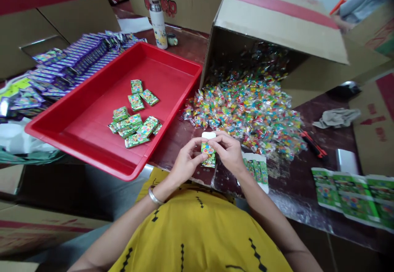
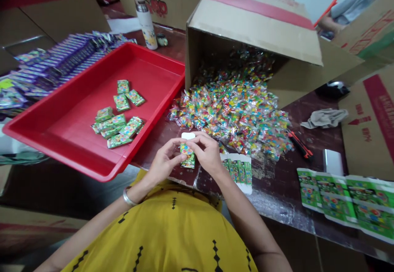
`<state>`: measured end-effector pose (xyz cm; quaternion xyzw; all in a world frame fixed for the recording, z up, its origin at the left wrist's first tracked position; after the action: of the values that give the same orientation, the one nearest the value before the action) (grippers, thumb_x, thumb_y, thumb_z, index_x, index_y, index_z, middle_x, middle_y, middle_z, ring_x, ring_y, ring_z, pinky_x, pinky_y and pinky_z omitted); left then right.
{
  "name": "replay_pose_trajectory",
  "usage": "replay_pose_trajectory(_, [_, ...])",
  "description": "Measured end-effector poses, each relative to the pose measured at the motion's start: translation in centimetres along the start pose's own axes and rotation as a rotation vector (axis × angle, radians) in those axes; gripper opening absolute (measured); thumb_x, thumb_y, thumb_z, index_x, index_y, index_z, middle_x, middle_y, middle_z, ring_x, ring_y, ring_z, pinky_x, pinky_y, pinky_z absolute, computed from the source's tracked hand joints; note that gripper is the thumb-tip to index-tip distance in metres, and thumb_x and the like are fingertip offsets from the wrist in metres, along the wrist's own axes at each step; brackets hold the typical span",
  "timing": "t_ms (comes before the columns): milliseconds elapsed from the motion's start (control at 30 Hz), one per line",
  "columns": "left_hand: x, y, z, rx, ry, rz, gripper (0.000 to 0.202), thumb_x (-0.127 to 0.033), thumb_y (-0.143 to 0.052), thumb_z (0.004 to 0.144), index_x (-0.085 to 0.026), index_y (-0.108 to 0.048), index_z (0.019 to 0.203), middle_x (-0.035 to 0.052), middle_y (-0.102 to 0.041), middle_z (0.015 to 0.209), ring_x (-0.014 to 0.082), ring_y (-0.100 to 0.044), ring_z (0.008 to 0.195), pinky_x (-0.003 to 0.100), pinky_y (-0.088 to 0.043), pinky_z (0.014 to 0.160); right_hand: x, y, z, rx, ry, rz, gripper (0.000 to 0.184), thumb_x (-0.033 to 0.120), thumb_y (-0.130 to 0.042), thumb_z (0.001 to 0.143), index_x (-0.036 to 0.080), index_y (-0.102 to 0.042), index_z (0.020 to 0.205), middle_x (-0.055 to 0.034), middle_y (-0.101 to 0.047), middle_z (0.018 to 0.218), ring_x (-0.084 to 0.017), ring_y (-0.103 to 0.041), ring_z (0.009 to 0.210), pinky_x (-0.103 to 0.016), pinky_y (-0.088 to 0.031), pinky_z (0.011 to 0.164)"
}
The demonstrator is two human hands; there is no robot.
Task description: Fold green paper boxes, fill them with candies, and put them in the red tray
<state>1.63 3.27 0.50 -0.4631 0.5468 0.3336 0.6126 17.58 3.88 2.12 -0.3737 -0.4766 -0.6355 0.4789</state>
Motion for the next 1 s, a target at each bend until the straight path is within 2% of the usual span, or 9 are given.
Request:
replay_pose_trajectory(67, [-0.2,0.0,0.2,-0.015,-0.002,-0.083,0.041,-0.019,-0.071,0.081,-0.023,-0.053,0.118,0.0029,-0.063,0.108,0.0162,-0.060,0.099,0.025,-0.049,0.083,0.3,-0.1,0.0,-0.029,0.003,0.047,0.004,0.025,-0.067,0.087,0.024,-0.071,0.087,-0.0046,-0.070,0.101,-0.021,-0.066,0.097,-0.037,-0.052,0.088])
replay_pose_trajectory(167, [-0.3,0.0,0.3,-0.035,0.045,-0.195,0.047,-0.019,-0.074,0.078,-0.026,-0.045,0.115,-0.0002,-0.061,0.101,0.0131,-0.062,0.086,0.024,-0.051,0.075,0.4,-0.4,-0.2,-0.075,-0.053,0.184,0.020,0.025,-0.069,0.086,0.027,-0.064,0.106,-0.0029,-0.071,0.097,-0.020,-0.068,0.091,-0.035,-0.054,0.083])
replay_pose_trajectory(233, [-0.3,0.0,0.3,-0.044,0.077,-0.179,0.047,-0.019,-0.075,0.077,-0.025,-0.044,0.111,-0.0004,-0.058,0.100,0.0116,-0.062,0.082,0.022,-0.051,0.071,0.3,-0.5,-0.1,-0.047,-0.089,0.224,0.016,0.027,-0.072,0.084,0.025,-0.065,0.097,-0.0019,-0.070,0.090,-0.018,-0.068,0.085,-0.032,-0.055,0.079])
replay_pose_trajectory(333, [-0.4,0.1,0.1,-0.070,0.058,-0.034,0.042,-0.018,-0.073,0.078,-0.024,-0.046,0.110,0.0025,-0.056,0.106,0.0152,-0.061,0.097,0.021,-0.051,0.072,0.2,-0.1,0.4,0.014,-0.167,0.212,0.018,0.033,-0.077,0.079,0.021,-0.063,0.075,-0.0017,-0.069,0.082,-0.016,-0.065,0.076,-0.029,-0.053,0.071])
replay_pose_trajectory(533, [-0.9,0.0,-0.1,0.010,0.040,0.074,0.044,-0.018,-0.064,0.084,-0.024,-0.046,0.124,0.0076,-0.059,0.118,0.0208,-0.060,0.111,0.030,-0.053,0.086,-0.1,1.4,1.7,0.120,-0.347,0.201,0.026,0.039,-0.082,0.070,0.018,-0.068,0.073,-0.0047,-0.071,0.083,-0.018,-0.065,0.075,-0.032,-0.053,0.070])
replay_pose_trajectory(633, [-1.3,0.1,-0.2,0.049,0.043,0.075,0.050,-0.019,-0.064,0.085,-0.024,-0.046,0.131,0.0084,-0.061,0.120,0.0218,-0.061,0.109,0.031,-0.054,0.084,0.0,1.5,1.9,0.135,-0.331,0.202,0.024,0.037,-0.081,0.073,0.018,-0.067,0.068,-0.0040,-0.071,0.080,-0.018,-0.065,0.073,-0.032,-0.053,0.071])
replay_pose_trajectory(767, [-1.3,0.0,-0.3,0.037,0.027,0.125,0.044,-0.019,-0.064,0.085,-0.022,-0.053,0.127,0.0080,-0.064,0.119,0.0219,-0.061,0.109,0.031,-0.052,0.087,0.8,0.9,1.2,0.104,-0.168,0.081,0.022,0.035,-0.070,0.085,0.019,-0.068,0.069,-0.0038,-0.070,0.083,-0.018,-0.064,0.080,-0.034,-0.051,0.079])
replay_pose_trajectory(900, [-1.6,0.5,0.1,0.019,0.030,0.176,0.034,-0.020,-0.063,0.086,-0.020,-0.057,0.119,0.0077,-0.066,0.114,0.0219,-0.064,0.106,0.032,-0.054,0.087,1.3,1.6,0.5,0.178,-0.132,0.057,0.022,0.037,-0.059,0.093,0.022,-0.074,0.093,-0.0067,-0.071,0.104,-0.021,-0.064,0.100,-0.036,-0.052,0.086])
replay_pose_trajectory(1000, [-4.0,3.2,1.5,-0.131,-0.114,0.369,0.033,-0.021,-0.061,0.088,-0.022,-0.057,0.121,0.0059,-0.065,0.114,0.0211,-0.063,0.105,0.034,-0.054,0.089,0.5,5.2,0.3,0.120,-0.204,0.039,0.038,0.042,-0.062,0.089,0.026,-0.063,0.123,-0.0076,-0.066,0.121,-0.022,-0.064,0.102,-0.033,-0.056,0.073])
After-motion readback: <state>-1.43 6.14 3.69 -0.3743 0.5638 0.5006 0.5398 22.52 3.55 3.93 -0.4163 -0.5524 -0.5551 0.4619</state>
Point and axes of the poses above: each hand's wrist, its own z-axis towards the middle knuckle, its own y-axis out of the back of the hand, x = y × z, the point moved 2 cm from there along z, towards the middle knuckle
